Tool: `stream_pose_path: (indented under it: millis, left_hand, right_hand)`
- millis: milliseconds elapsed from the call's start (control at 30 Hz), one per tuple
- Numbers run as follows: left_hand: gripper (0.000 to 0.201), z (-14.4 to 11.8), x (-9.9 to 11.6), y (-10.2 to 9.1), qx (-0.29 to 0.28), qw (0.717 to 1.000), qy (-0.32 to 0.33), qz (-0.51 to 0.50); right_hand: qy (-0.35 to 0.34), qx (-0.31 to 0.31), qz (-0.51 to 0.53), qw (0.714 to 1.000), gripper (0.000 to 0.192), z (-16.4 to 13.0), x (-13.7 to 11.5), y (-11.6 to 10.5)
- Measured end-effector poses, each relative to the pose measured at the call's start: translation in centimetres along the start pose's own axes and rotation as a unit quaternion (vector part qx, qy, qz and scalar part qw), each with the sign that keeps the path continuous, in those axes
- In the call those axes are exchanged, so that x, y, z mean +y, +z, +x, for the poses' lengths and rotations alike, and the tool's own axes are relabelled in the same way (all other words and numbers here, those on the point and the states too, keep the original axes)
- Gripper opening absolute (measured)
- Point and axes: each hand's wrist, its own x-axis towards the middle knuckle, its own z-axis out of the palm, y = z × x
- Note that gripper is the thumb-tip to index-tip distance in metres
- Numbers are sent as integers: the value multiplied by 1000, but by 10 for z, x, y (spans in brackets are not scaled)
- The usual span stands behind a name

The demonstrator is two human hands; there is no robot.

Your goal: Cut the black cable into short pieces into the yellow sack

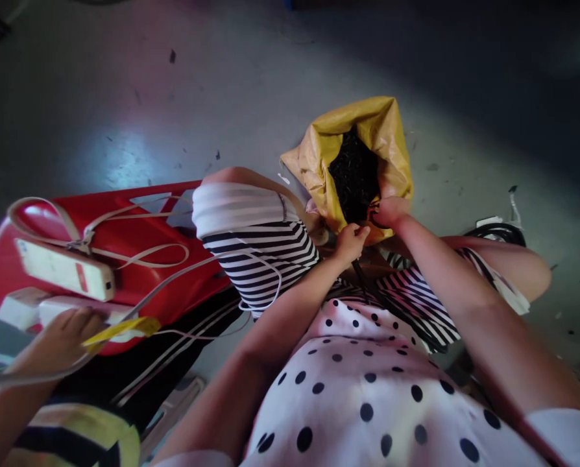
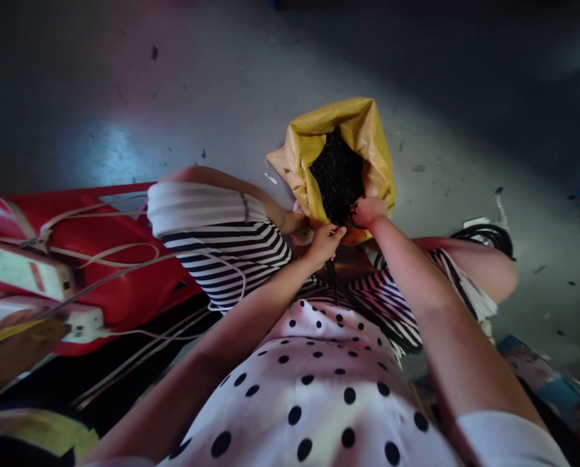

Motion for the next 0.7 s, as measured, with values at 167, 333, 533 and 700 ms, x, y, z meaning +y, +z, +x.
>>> stream_pose_path:
  millis: [167, 333, 533, 700]
  left_hand:
    - [28, -4, -7, 6, -11, 999, 20, 23]
    - [29, 7, -17, 8, 10, 995, 76, 66]
    - [19, 9, -21, 5, 8, 987, 97, 125]
    - [28, 11, -26, 5, 14, 994, 80, 67]
  right_hand:
    - [-45, -69, -107, 991, 41, 40, -33, -7]
    - [-40, -87, -125, 988, 46, 65, -51, -4]
    - [-3, -111, -104, 988, 45, 77, -65, 4]
    - [6, -80, -70, 994, 45, 70, -42, -7]
